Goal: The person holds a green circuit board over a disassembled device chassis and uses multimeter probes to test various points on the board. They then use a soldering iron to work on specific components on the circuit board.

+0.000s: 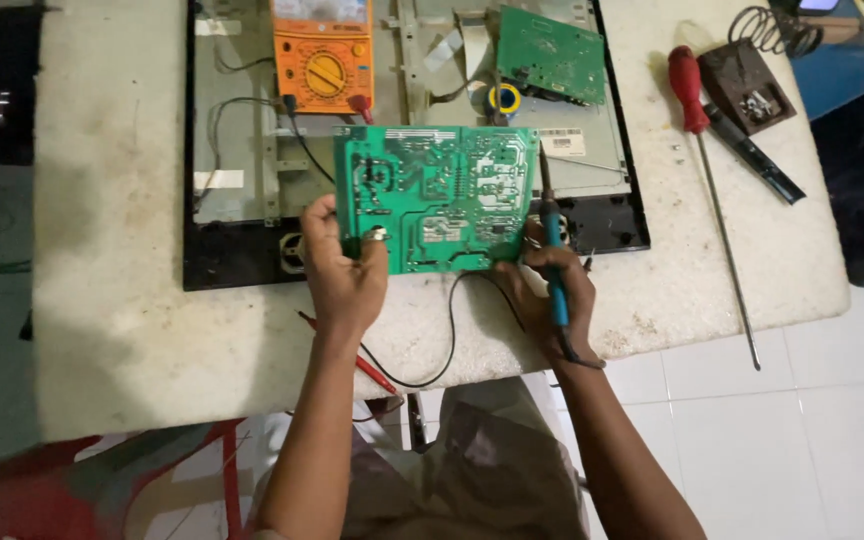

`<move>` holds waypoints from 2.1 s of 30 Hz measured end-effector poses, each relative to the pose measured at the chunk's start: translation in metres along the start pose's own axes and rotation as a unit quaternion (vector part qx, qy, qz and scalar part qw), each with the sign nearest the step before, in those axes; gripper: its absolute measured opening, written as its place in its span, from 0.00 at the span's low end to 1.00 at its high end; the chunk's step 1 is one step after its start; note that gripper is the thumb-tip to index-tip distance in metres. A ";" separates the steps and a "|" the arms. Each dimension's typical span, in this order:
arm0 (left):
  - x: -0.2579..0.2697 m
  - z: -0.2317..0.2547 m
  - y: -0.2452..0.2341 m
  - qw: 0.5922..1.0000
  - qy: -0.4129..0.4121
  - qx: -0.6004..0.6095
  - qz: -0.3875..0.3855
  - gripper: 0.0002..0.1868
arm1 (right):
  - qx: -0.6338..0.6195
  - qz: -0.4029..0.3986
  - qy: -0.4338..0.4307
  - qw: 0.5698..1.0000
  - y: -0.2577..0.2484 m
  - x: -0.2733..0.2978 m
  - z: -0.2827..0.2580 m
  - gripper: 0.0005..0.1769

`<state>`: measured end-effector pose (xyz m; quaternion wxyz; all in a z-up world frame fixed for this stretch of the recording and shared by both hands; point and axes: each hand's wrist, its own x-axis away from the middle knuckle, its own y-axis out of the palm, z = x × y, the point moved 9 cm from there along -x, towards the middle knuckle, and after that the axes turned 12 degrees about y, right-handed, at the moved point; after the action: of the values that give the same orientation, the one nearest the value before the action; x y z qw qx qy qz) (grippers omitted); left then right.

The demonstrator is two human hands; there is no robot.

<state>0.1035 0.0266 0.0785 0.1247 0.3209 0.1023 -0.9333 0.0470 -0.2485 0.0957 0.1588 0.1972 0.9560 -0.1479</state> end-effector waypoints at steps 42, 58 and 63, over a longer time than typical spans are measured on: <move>0.033 -0.016 0.007 0.991 0.020 -0.098 0.092 0.30 | -0.343 0.090 0.198 0.914 -0.072 0.059 0.109 0.38; 0.016 0.019 0.008 0.972 0.102 -0.209 0.043 0.20 | -0.104 0.021 -0.064 0.992 -0.059 0.054 0.018 0.10; 0.015 0.025 0.009 0.965 0.132 -0.223 0.040 0.23 | -0.112 0.057 -0.101 0.987 -0.060 0.057 0.010 0.15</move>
<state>0.0808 0.0085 0.0877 0.2153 0.4094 0.3106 -0.8304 -0.0262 -0.2859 0.0789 0.2837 0.2159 0.9330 -0.0496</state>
